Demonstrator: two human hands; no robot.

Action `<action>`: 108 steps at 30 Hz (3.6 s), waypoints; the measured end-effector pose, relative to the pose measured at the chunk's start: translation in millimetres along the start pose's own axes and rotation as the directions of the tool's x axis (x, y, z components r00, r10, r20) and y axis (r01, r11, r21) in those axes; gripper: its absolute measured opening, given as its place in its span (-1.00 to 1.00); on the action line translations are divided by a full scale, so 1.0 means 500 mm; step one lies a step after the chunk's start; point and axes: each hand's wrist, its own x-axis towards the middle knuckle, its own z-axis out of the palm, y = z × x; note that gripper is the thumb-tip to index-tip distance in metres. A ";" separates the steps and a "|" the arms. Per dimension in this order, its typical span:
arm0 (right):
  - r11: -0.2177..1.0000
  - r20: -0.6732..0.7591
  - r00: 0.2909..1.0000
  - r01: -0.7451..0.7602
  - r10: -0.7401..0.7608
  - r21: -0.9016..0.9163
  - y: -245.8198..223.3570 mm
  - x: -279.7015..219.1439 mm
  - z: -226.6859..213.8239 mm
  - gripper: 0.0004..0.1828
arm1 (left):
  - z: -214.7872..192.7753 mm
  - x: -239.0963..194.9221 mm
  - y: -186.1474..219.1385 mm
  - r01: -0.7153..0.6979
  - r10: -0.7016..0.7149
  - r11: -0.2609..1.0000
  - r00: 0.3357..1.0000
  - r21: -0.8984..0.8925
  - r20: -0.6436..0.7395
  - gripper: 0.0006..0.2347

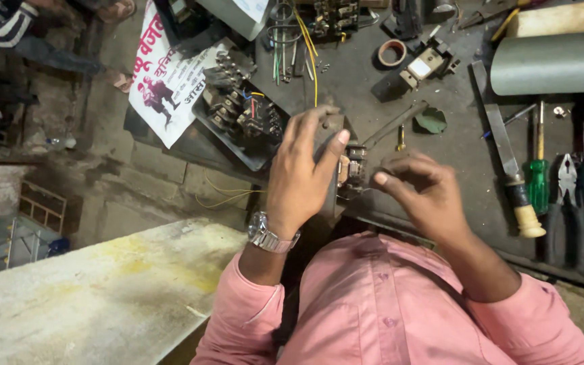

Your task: The person uses a screwdriver and a metal file to scrape and clean the contacts inside a small electrical component. They repeatedly file the surfaces and occasionally inspect the interior while working at a cluttered workshop table.

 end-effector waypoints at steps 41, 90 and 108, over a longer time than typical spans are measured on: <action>0.855 -0.313 0.906 0.091 -0.283 -0.510 0.171 -0.033 0.136 -0.38 | -0.016 0.016 -0.032 -0.349 0.347 0.937 0.926 -0.020 0.151 -0.62; 0.829 -0.308 0.896 0.108 -0.320 -0.548 0.136 -0.003 0.151 -0.39 | -0.016 0.023 -0.019 -0.333 0.326 0.942 0.935 0.036 0.137 -0.74; 0.822 -0.314 0.873 0.156 -0.374 -0.548 0.094 0.002 0.158 -0.44 | -0.016 0.023 -0.017 -0.334 0.325 0.942 0.934 0.039 0.147 -0.75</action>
